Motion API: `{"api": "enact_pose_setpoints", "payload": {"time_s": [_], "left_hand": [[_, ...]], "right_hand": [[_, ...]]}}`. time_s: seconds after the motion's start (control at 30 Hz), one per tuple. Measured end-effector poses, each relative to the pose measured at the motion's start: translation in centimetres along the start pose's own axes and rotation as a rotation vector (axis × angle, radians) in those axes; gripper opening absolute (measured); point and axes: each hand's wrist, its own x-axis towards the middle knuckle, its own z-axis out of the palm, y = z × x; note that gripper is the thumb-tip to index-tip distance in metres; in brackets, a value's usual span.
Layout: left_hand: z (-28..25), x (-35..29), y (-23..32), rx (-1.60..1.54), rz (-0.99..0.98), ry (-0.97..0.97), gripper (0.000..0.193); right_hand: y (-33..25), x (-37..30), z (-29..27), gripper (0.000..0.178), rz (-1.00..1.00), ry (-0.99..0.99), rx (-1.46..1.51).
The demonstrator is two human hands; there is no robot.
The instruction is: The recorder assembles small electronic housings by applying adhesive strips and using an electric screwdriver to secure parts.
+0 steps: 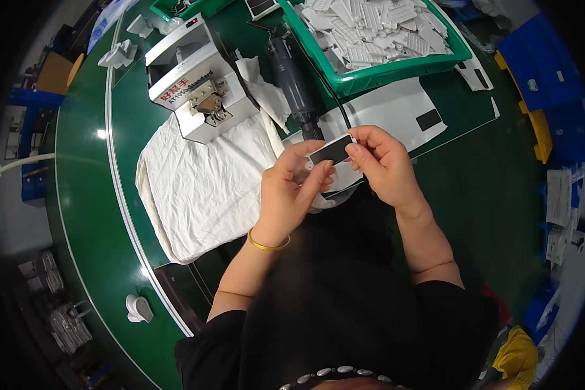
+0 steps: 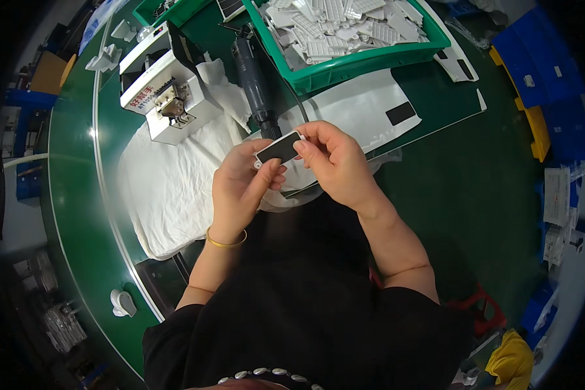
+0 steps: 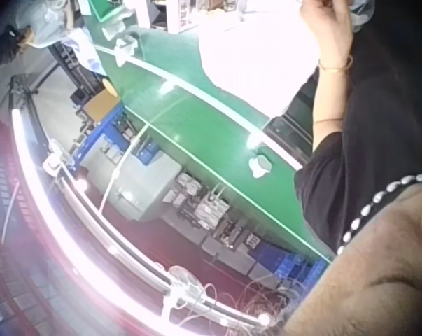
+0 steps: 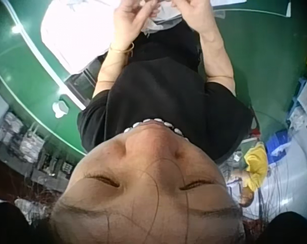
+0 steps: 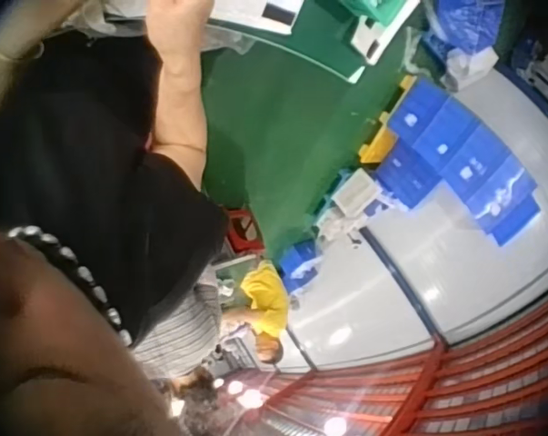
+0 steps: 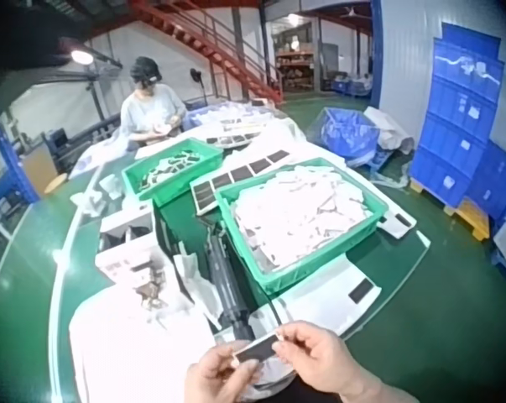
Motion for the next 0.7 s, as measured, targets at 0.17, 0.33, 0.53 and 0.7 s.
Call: {"api": "enact_pose_setpoints", "payload": {"time_s": [0.17,0.33,0.53,0.7], "left_hand": [[-2.8,0.5,1.2,0.019,-0.059,-0.127,0.028],[-5.9,0.4,2.6,0.105,0.047,-0.168,0.044],[-6.0,-0.7,2.6,0.137,0.081,0.007,0.047],[-5.3,-1.0,2.5,0.281,0.174,-0.071,0.039]], "right_hand": [[-2.0,1.5,-1.1,0.017,0.206,-0.275,0.071],[-5.9,6.3,-1.7,0.014,0.261,-0.607,-0.174],[-11.5,24.1,2.9,0.024,-0.193,-0.284,0.146],[-11.0,26.1,4.6,0.025,-0.232,-0.174,-0.006]]}}
